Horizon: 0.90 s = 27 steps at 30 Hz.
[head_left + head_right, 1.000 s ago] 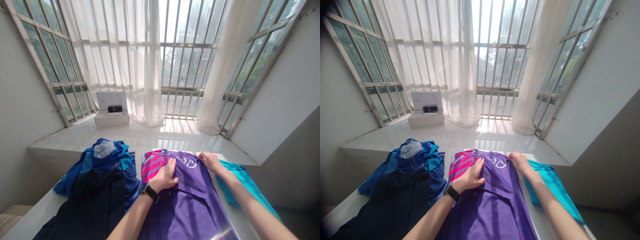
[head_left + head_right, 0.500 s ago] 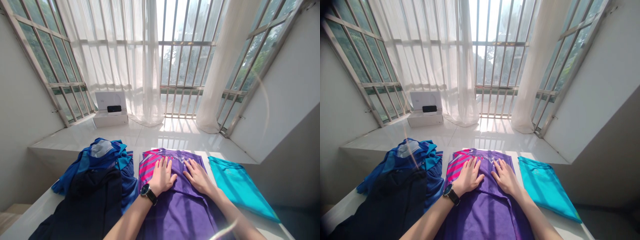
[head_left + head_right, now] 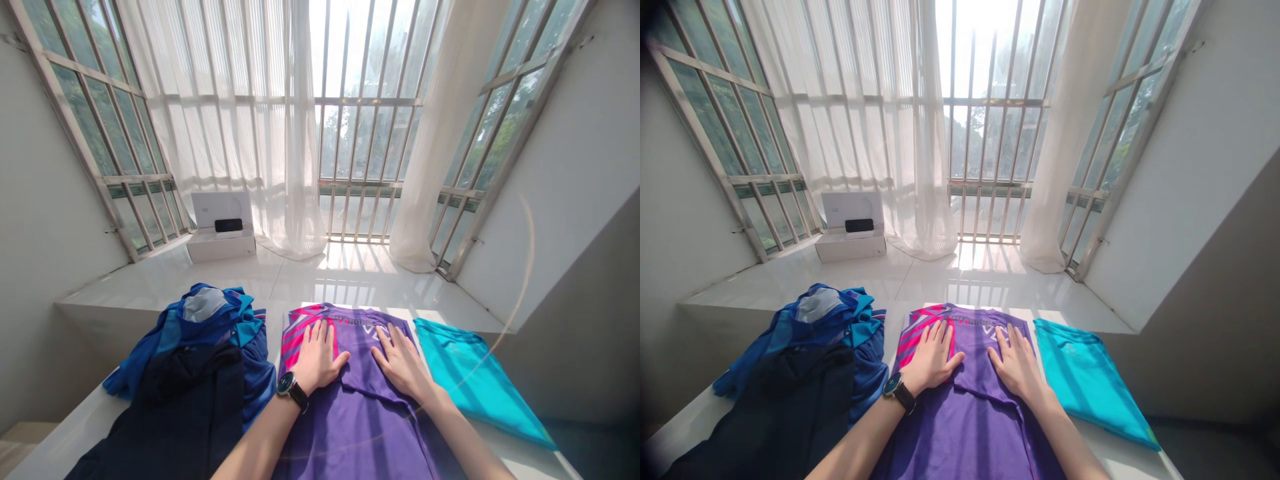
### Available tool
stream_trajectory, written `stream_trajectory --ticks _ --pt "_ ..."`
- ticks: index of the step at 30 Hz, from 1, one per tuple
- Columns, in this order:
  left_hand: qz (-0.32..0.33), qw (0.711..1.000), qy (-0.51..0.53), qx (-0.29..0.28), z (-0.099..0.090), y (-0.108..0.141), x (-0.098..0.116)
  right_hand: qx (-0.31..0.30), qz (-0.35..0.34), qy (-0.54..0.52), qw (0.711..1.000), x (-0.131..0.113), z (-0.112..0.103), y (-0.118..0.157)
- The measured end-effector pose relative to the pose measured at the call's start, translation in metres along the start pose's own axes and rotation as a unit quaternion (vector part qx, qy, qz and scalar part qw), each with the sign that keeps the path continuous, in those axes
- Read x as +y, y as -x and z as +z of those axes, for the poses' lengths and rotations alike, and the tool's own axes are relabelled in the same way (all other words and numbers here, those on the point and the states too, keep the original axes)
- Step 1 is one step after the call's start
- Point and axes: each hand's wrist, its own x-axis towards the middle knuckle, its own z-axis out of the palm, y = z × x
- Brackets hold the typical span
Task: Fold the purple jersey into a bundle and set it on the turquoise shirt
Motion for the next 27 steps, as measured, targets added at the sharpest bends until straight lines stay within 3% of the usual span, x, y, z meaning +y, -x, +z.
stream_trajectory --ticks 3,6,13,16,20,23,27 --pt "0.004 1.0 0.025 -0.013 0.001 0.001 0.001 0.018 -0.043 0.011 0.999 -0.017 -0.004 -0.002" --pt "0.023 0.998 0.047 -0.022 0.001 0.002 0.001 -0.017 -0.09 -0.008 0.996 -0.035 0.001 -0.003" --pt "0.038 0.998 0.025 -0.03 0.007 0.001 -0.002 -0.047 -0.049 -0.008 0.998 -0.042 0.017 -0.004" --pt "0.047 0.999 0.018 -0.018 0.012 0.0 -0.005 -0.048 -0.042 -0.011 0.998 -0.045 0.011 -0.008" --pt "0.057 0.998 0.001 -0.012 0.015 -0.002 -0.009 -0.05 -0.04 -0.046 0.997 -0.056 -0.017 0.0" --pt "0.062 0.998 0.0 -0.005 0.004 -0.005 -0.006 0.033 -0.04 -0.127 0.991 -0.059 -0.041 0.045" --pt "0.11 0.992 0.031 0.044 -0.04 0.002 0.021 0.149 0.014 -0.304 0.941 -0.052 -0.053 0.167"
